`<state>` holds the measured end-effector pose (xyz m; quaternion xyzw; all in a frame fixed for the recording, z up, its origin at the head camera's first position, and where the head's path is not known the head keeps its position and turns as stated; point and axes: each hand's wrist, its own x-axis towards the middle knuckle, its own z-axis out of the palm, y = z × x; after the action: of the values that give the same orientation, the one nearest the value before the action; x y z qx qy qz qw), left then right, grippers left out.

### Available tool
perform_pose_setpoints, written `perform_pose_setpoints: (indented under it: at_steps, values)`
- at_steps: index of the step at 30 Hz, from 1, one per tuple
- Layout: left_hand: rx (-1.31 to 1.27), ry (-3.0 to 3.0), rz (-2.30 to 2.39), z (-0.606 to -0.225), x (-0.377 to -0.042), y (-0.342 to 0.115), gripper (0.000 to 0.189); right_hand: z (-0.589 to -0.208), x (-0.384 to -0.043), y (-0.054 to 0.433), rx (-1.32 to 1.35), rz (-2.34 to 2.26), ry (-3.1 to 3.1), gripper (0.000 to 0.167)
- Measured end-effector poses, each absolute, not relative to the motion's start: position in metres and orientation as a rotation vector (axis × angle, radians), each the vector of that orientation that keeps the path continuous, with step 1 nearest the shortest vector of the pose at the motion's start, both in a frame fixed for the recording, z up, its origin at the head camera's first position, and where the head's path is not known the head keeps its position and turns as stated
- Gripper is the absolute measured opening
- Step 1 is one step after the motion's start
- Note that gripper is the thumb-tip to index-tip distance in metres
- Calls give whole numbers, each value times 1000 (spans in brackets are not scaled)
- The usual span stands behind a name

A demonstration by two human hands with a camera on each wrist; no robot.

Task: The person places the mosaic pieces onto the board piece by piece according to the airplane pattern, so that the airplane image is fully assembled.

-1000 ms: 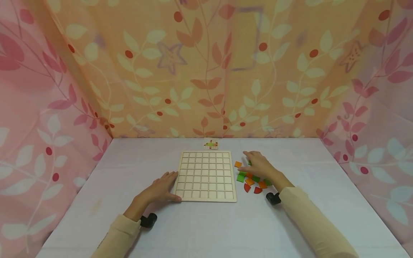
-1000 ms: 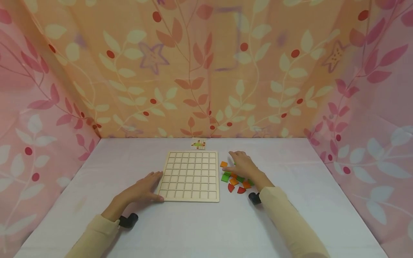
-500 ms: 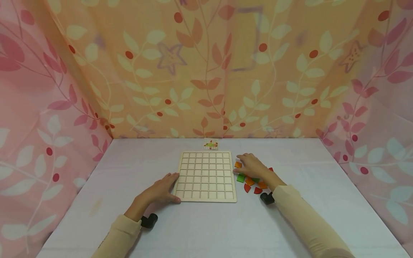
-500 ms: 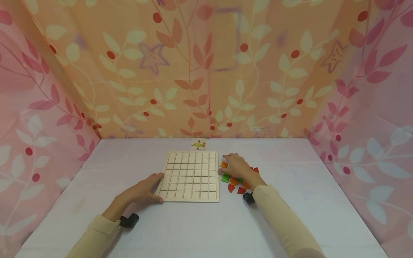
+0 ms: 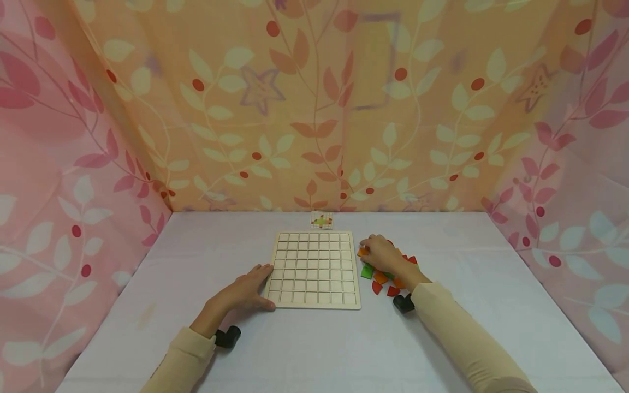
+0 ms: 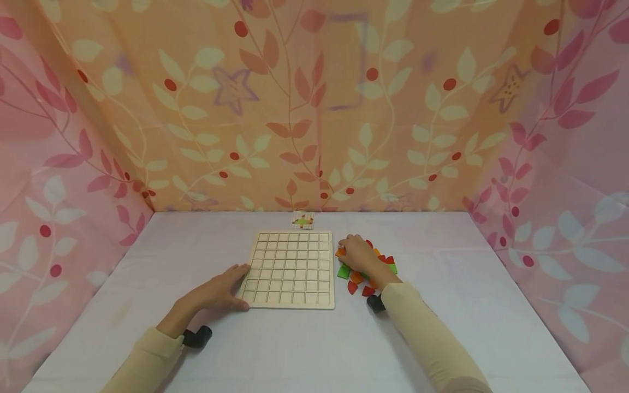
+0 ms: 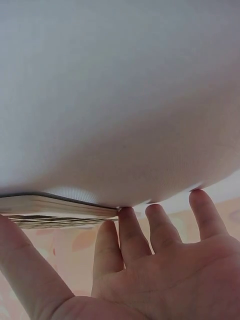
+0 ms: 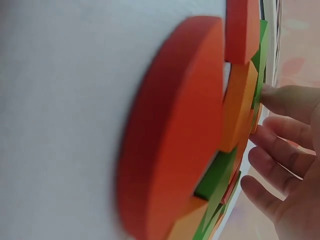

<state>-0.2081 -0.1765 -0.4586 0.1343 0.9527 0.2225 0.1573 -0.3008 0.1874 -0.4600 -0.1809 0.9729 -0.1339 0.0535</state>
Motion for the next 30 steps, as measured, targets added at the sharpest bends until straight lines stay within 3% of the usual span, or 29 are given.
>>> perform_pose_setpoints:
  at_steps: [10,30]
  values:
    - [378,2722,653,-458,-208,-178,102,-459,-299,188,-529,-472,2974,33]
    - [368,2711,668,-456,-207,-179,100,-457,-294,187,-549,-740,2906,34]
